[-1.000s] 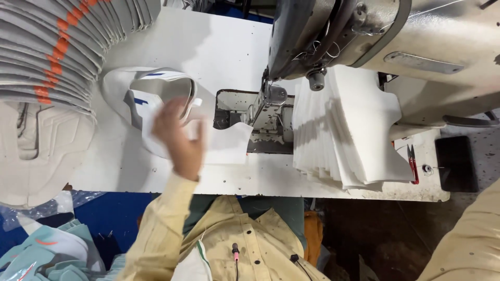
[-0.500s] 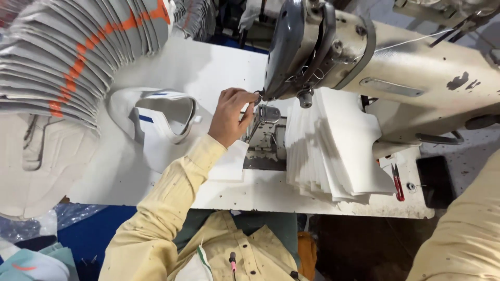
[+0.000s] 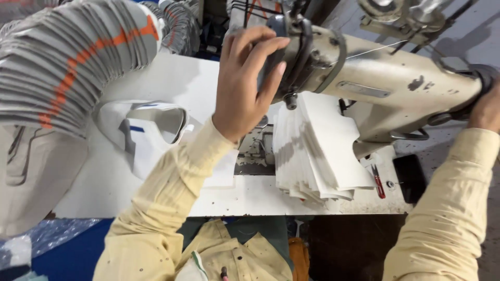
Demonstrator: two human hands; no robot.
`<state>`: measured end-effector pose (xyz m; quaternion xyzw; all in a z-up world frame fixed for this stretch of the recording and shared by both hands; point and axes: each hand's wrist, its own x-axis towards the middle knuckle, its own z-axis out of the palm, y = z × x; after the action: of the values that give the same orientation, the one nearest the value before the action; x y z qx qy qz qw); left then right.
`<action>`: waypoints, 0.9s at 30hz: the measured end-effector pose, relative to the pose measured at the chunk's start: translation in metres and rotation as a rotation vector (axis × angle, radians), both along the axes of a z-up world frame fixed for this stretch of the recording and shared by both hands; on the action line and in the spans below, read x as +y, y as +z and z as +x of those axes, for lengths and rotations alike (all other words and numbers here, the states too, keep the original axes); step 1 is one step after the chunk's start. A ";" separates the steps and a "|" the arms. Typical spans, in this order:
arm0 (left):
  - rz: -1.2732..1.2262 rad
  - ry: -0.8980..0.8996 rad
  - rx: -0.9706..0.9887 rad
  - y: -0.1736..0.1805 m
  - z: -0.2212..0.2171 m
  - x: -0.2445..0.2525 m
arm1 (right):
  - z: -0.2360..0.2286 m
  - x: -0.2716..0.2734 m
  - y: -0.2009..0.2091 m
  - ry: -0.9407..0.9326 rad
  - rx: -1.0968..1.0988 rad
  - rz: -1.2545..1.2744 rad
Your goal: The person sews white shoe parts using a sewing machine, then cuts the excess thread with scissors. They repeat this process for multiple shoe parts, handling each piece individually and placing the finished items on the table.
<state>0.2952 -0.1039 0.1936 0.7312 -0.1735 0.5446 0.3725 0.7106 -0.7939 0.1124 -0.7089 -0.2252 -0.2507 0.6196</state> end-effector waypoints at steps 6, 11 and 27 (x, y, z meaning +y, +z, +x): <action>0.049 -0.019 0.015 0.017 0.028 0.000 | -0.109 0.128 0.073 -0.792 -0.220 -0.414; -0.085 -0.182 0.127 0.007 0.006 0.008 | -0.133 0.157 0.082 -0.715 -0.257 -0.301; -0.172 -0.715 0.353 -0.051 0.011 0.015 | -0.134 0.156 0.080 -0.735 -0.224 -0.385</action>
<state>0.3061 -0.0894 0.1422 0.6733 -0.3039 0.2596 0.6221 0.5764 -0.6383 0.1920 -0.8132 -0.0663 -0.4834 0.3173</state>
